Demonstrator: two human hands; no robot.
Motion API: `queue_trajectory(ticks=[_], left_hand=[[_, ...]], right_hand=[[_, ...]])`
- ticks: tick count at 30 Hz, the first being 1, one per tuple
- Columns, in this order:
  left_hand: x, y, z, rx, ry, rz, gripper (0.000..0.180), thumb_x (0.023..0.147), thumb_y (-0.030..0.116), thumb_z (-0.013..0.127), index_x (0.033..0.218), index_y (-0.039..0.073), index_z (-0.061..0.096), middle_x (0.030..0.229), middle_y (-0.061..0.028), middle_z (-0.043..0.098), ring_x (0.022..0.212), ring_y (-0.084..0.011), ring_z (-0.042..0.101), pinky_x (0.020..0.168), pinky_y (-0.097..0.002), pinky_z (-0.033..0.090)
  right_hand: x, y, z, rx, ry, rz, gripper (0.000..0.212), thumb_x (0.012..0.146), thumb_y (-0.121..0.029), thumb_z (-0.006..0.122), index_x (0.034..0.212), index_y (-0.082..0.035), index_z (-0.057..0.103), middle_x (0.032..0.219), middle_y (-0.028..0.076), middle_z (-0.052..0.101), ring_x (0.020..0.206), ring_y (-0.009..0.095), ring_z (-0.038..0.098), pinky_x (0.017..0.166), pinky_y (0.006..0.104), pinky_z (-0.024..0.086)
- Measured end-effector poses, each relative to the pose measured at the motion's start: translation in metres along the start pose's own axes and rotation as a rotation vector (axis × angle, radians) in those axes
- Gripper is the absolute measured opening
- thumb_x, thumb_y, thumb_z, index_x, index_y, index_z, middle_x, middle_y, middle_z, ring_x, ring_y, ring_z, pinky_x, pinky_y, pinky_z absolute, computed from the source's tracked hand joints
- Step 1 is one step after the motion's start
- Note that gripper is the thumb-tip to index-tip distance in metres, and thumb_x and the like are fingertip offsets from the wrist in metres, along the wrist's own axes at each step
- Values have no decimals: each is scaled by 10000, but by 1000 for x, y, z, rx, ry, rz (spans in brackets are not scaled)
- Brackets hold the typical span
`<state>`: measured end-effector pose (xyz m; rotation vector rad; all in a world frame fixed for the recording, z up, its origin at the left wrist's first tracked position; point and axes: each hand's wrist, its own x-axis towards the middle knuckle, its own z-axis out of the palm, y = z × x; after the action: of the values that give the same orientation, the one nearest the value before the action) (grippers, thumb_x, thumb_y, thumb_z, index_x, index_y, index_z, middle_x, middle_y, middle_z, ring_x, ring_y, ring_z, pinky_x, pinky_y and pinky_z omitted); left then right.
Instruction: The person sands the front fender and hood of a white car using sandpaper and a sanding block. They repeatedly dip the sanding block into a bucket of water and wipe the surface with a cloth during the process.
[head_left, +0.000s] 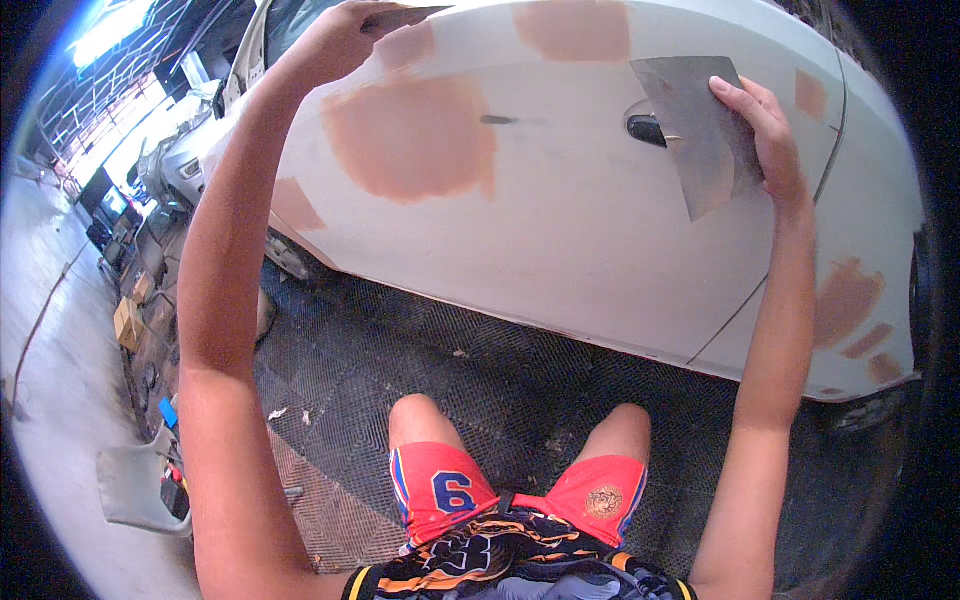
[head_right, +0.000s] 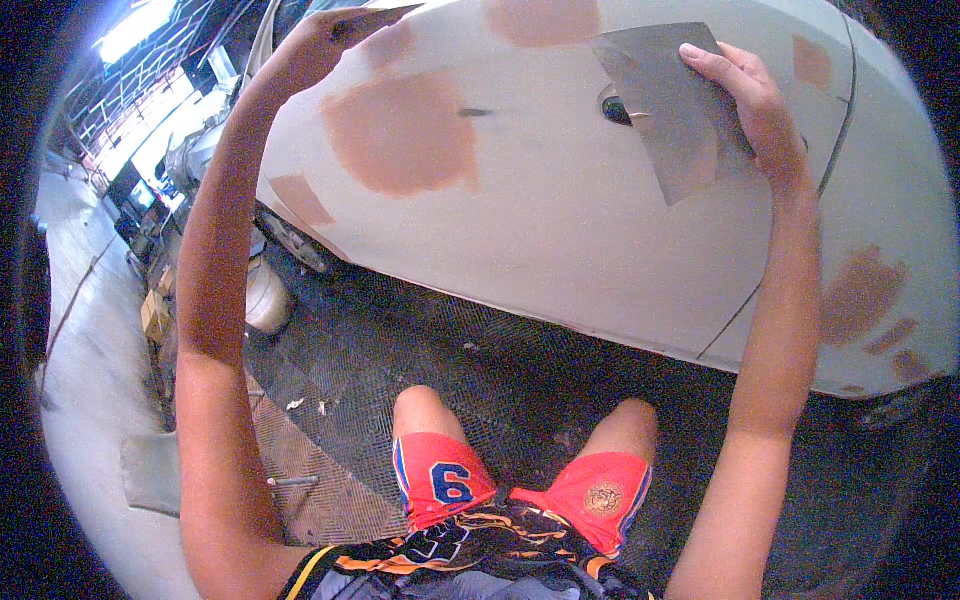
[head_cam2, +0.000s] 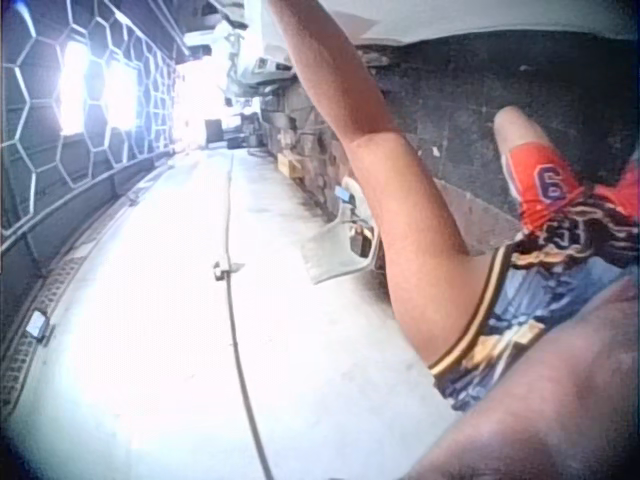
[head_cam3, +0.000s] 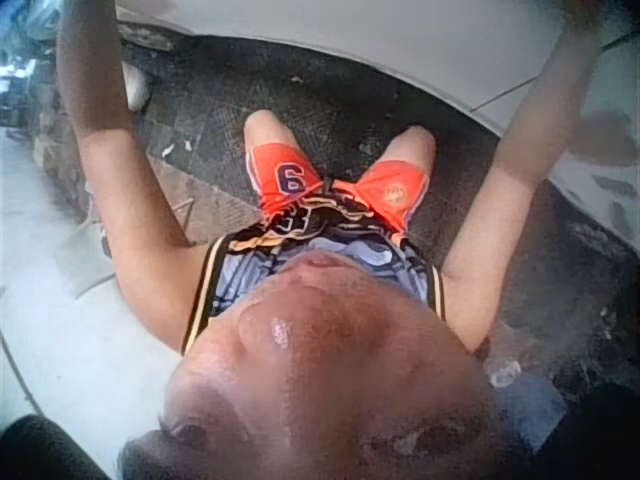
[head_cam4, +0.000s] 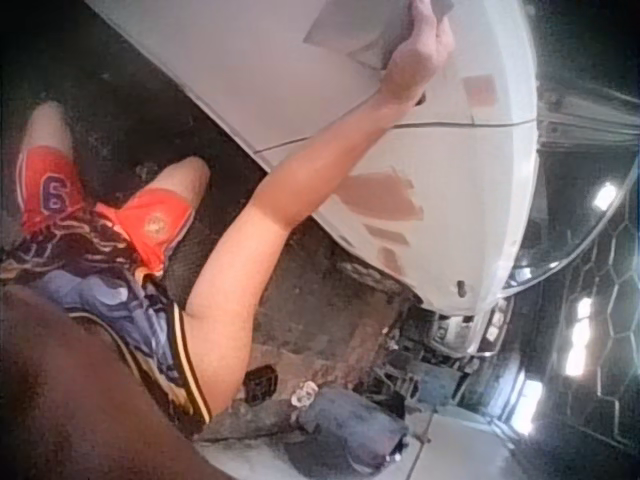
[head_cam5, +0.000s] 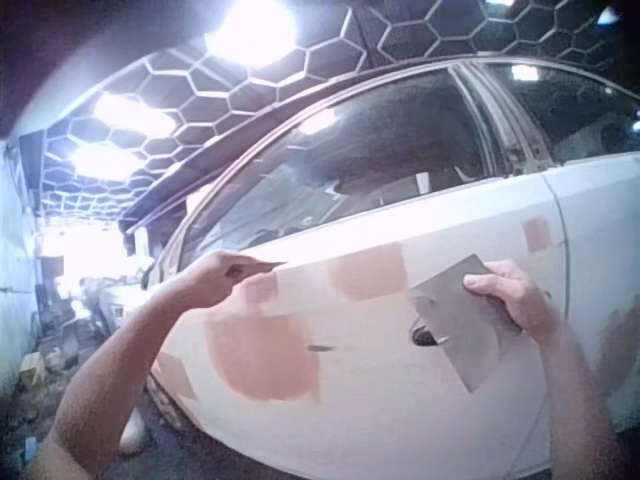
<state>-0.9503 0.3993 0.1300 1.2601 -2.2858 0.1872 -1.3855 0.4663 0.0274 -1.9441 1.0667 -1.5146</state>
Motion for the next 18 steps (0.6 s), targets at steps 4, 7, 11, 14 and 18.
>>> queue_trajectory(ticks=[4,7,11,14,18], left_hand=[[10,-10,-1,64,109,131,565,841,-70,488,1310,160,703,1016,-131,741,841,-170,569,765,-304,473],[9,-15,3,-41,65,213,610,811,-112,471,1320,141,694,1120,-170,735,940,-175,628,836,-313,496],[9,-28,13,-10,134,231,639,787,-143,453,1317,119,694,1116,-180,726,967,-216,661,884,-333,510],[-5,-36,34,47,266,197,620,794,-134,467,1317,112,691,1055,-172,714,942,-257,658,895,-355,512],[-34,-37,92,449,626,205,569,881,-32,585,1373,246,650,1271,-72,667,1132,-307,663,982,-409,532]], right_hand=[[-1,-7,11,2,-29,-26,362,979,-378,619,1058,-30,679,903,35,691,774,103,642,706,245,495],[-4,-9,13,-16,-14,-24,370,979,-381,619,1070,-27,677,902,34,692,769,103,642,701,245,493],[-7,-12,18,-28,17,17,389,975,-387,624,1088,-18,675,901,37,694,765,108,644,701,248,495],[-9,-14,21,-46,81,45,413,958,-393,650,1123,-15,676,922,39,699,793,119,654,730,251,504],[-11,-17,25,-23,221,97,447,936,-398,682,1166,-14,675,963,49,708,835,131,665,769,254,514]])
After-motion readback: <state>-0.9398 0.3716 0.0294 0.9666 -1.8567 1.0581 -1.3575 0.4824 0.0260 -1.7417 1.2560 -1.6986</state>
